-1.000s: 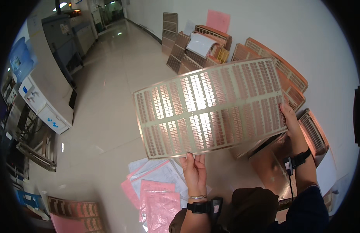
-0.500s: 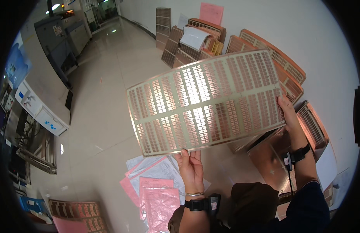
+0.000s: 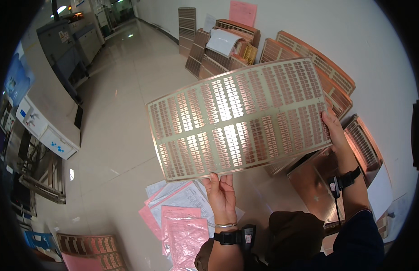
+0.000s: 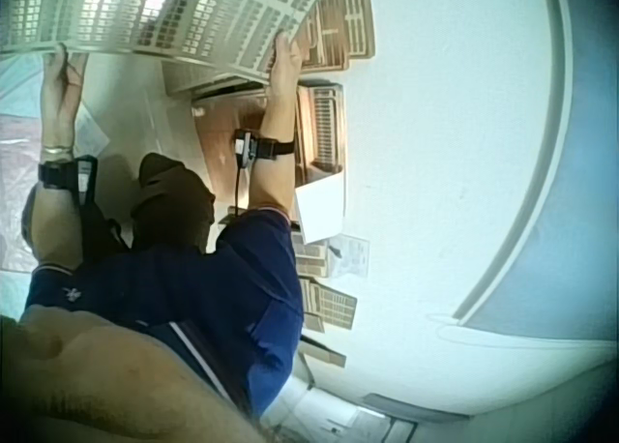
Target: Organizing and sorting copper circuit boards and associated production documents on a facility floor.
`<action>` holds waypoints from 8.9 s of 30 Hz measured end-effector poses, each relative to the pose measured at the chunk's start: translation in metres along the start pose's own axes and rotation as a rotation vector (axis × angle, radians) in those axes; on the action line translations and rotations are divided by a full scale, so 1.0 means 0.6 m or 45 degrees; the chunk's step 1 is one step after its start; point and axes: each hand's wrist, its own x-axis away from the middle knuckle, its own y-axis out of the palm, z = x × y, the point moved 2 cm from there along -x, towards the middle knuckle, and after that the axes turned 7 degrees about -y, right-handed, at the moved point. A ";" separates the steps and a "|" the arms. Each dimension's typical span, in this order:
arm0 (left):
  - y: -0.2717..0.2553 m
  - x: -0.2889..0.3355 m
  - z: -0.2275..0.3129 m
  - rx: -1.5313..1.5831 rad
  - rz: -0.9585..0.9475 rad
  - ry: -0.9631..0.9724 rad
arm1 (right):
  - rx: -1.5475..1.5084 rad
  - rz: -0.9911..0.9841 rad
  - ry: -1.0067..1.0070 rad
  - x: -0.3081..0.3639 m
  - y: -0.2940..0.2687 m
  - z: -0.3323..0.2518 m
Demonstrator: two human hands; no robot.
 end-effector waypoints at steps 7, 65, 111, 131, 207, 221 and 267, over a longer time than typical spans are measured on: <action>-0.002 -0.003 -0.002 -0.015 -0.001 -0.007 | 0.001 0.021 0.006 0.002 0.002 0.001; -0.651 0.088 0.465 -2.438 1.056 0.024 | 1.348 -1.230 -0.423 0.241 0.311 0.409; -0.497 -0.054 0.279 -2.969 -0.345 0.114 | 0.303 -0.587 0.293 0.357 0.470 0.556; -0.516 -0.094 0.336 -3.526 0.101 -0.164 | 0.683 -0.731 0.078 0.338 0.522 0.567; -0.499 -0.169 0.342 -3.464 0.567 -0.330 | 0.544 -1.010 0.645 0.325 0.483 0.589; -0.513 -0.134 0.333 -3.297 0.464 -0.002 | 0.833 -0.440 0.362 0.372 0.430 0.627; -0.523 -0.161 0.375 -3.461 0.344 0.155 | 0.621 -0.702 0.121 0.310 0.500 0.527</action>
